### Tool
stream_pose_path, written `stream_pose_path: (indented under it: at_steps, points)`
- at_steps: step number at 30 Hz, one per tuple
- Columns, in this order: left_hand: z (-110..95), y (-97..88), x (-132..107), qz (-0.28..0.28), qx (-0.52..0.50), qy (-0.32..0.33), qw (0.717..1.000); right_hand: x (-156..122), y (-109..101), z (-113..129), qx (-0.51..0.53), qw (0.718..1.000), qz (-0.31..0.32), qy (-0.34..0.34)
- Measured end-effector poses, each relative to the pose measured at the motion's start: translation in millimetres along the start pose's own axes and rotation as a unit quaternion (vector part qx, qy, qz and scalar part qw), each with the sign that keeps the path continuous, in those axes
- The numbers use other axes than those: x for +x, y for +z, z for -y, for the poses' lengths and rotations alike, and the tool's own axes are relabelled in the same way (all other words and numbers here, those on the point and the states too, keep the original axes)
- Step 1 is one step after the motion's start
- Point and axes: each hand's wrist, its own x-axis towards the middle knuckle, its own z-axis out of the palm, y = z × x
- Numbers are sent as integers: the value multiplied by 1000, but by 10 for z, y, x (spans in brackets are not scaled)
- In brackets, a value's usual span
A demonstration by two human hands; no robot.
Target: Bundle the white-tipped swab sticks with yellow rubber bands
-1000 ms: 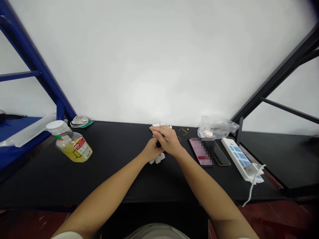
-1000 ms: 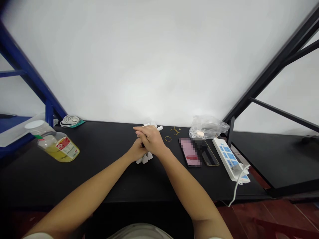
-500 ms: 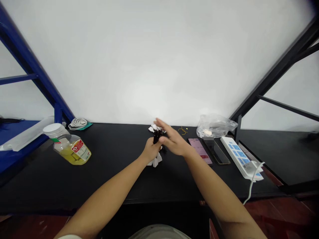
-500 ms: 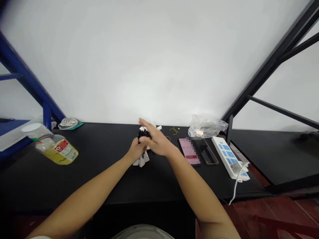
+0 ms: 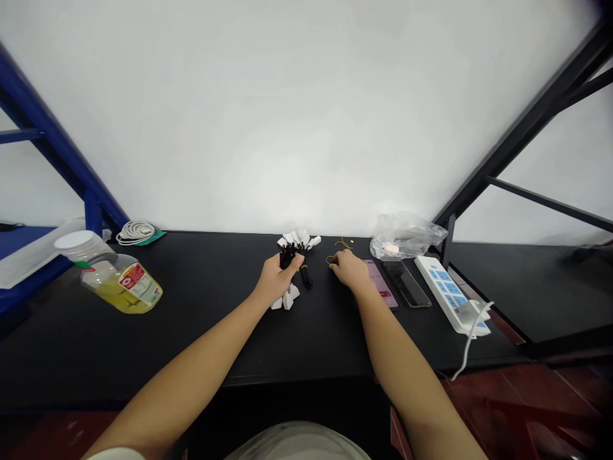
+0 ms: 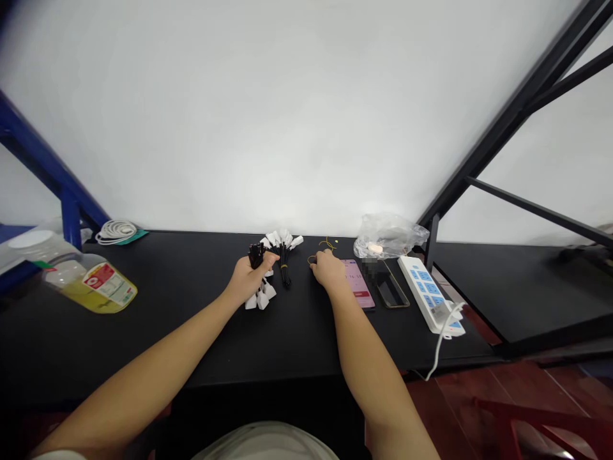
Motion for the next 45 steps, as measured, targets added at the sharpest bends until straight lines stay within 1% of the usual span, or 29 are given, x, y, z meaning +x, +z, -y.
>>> stream_pose_path:
  at_steps: [3, 6, 8, 10, 11, 12, 13, 14, 15, 16, 17, 18, 20, 21, 23, 25, 27, 29, 33, 36, 38, 39, 41, 43, 45]
  points:
    - [-8, -8, 16, 13, -34, 0, 999, 19, 68, 31, -17, 1000, -2, 1]
    - [5, 9, 18, 53, -89, -10, 995, 42, 123, 41, -12, 1000, -16, -10]
    - [27, 27, 16, 64, -120, -21, 990, 50, 129, 38, 32, 999, -40, -15]
    - [47, 41, 13, 59, -142, -29, 988, 42, 105, 48, 136, 987, -76, -28]
    - [50, 45, 11, 55, -152, -34, 986, 29, 84, 66, 214, 972, -88, -43]
    - [48, 47, 8, 52, -159, -41, 985, 7, 60, 96, 303, 947, -89, -64]
    - [39, 45, 4, 51, -162, -46, 984, -22, 33, 140, 398, 909, -78, -92]
    - [24, 42, 1, 53, -157, -46, 985, -61, 6, 195, 487, 863, -54, -123]
    - [6, 37, -3, 57, -146, -43, 987, -106, -21, 258, 563, 813, -29, -148]
    - [-13, 32, -7, 62, -132, -37, 989, -157, -46, 326, 617, 770, -8, -165]
    - [-32, 27, -10, 67, -119, -29, 990, -210, -68, 392, 651, 738, 15, -177]
    - [-48, 22, -11, 71, -106, -23, 992, -262, -87, 452, 672, 716, 35, -185]
    - [-68, 12, -10, 74, -90, -17, 993, -347, -110, 538, 698, 686, 77, -192]
    - [-71, 6, -7, 76, -84, -16, 993, -376, -113, 561, 707, 675, 94, -189]
    - [-69, -7, -1, 93, -74, -11, 993, -401, -105, 574, 721, 658, 118, -184]
    - [-66, -19, 4, 115, -67, -5, 991, -396, -89, 561, 732, 644, 127, -184]
    - [-70, -21, 6, 117, -60, -5, 991, -386, -89, 546, 743, 629, 125, -190]
    - [-81, -10, 5, 100, -52, -7, 994, -392, -120, 539, 759, 609, 113, -200]
    - [-111, 42, -5, 60, -20, -4, 998, -450, -226, 554, 792, 565, 67, -223]
    - [-120, 86, -31, 47, 15, -2, 999, -471, -239, 584, 806, 549, 14, -220]
    - [-119, 109, -56, 49, 40, 7, 998, -459, -207, 608, 805, 554, -40, -207]
    - [-118, 117, -68, 53, 52, 15, 997, -448, -186, 618, 798, 565, -69, -200]
    - [-121, 126, -86, 66, 69, 29, 995, -430, -148, 633, 771, 597, -114, -188]
    - [-133, 123, -91, 79, 70, 35, 994, -425, -125, 641, 746, 620, -132, -202]
    - [-149, 108, -88, 90, 65, 38, 993, -440, -113, 652, 730, 628, -127, -237]
